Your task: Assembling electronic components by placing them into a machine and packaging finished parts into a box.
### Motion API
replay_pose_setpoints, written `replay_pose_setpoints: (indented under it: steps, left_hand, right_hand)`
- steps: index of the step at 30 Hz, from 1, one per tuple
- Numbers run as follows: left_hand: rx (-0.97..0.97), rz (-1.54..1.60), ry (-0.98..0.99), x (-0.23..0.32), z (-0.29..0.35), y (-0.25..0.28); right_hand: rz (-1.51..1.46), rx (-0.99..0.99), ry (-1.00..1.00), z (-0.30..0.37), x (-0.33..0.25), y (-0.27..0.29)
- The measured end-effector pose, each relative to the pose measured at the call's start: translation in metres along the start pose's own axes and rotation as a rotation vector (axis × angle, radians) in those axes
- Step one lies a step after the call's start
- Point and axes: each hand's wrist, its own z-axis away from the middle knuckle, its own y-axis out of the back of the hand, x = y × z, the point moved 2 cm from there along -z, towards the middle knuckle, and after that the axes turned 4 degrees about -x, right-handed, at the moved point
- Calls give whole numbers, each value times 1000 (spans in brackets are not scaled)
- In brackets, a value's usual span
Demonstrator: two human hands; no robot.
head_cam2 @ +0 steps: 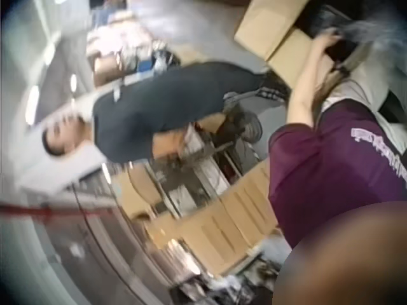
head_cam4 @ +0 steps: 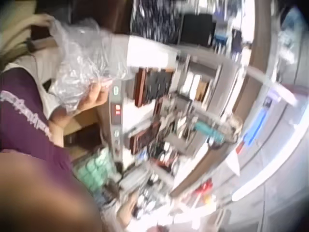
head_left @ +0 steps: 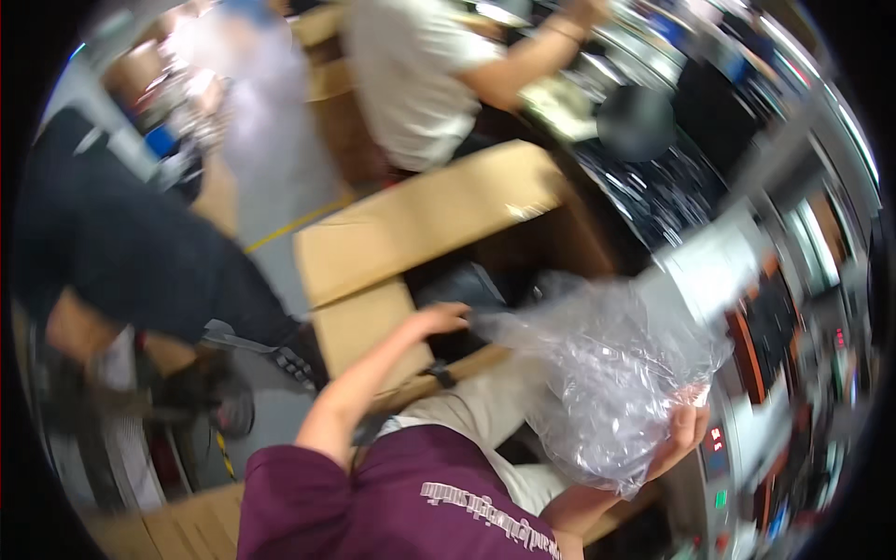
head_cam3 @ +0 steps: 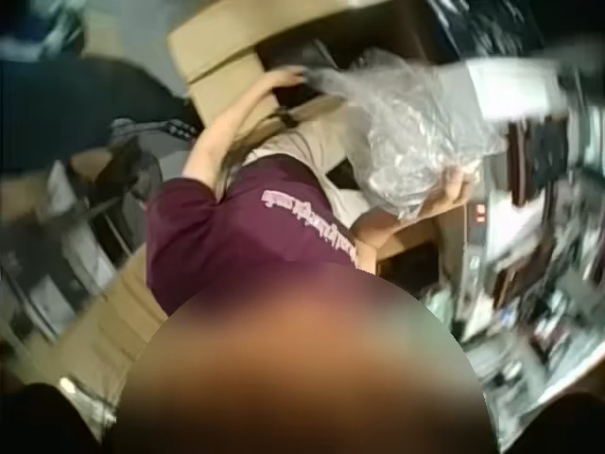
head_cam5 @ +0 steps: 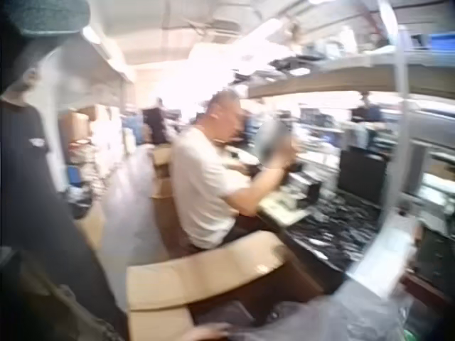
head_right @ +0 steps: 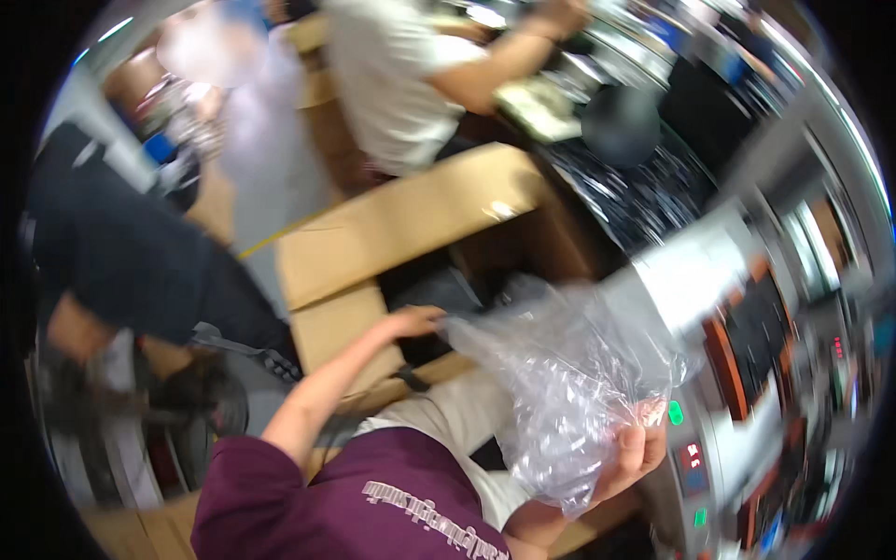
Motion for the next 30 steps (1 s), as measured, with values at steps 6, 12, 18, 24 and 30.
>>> replay_pose_setpoints:
  steps: [6, 12, 18, 24, 30]
  left_hand:
    - [468, 188, -194, 162, 62, 34]
    - [219, 243, -1409, 330, 113, -20]
    - [-1672, 690, -183, 370, 160, -145]
    - [-1271, 521, -740, 355, 154, -202]
    - [-777, 629, -455, 318, 119, -153]
  right_hand:
    - [604, 65, -13, 32, -72, 114]
    - [650, -296, -173, 88, -94, 126]
    - [174, -36, 9, 97, -81, 101]
    - [445, 266, 214, 93, -39, 128]
    - [631, 106, 341, 64, -22, 123]
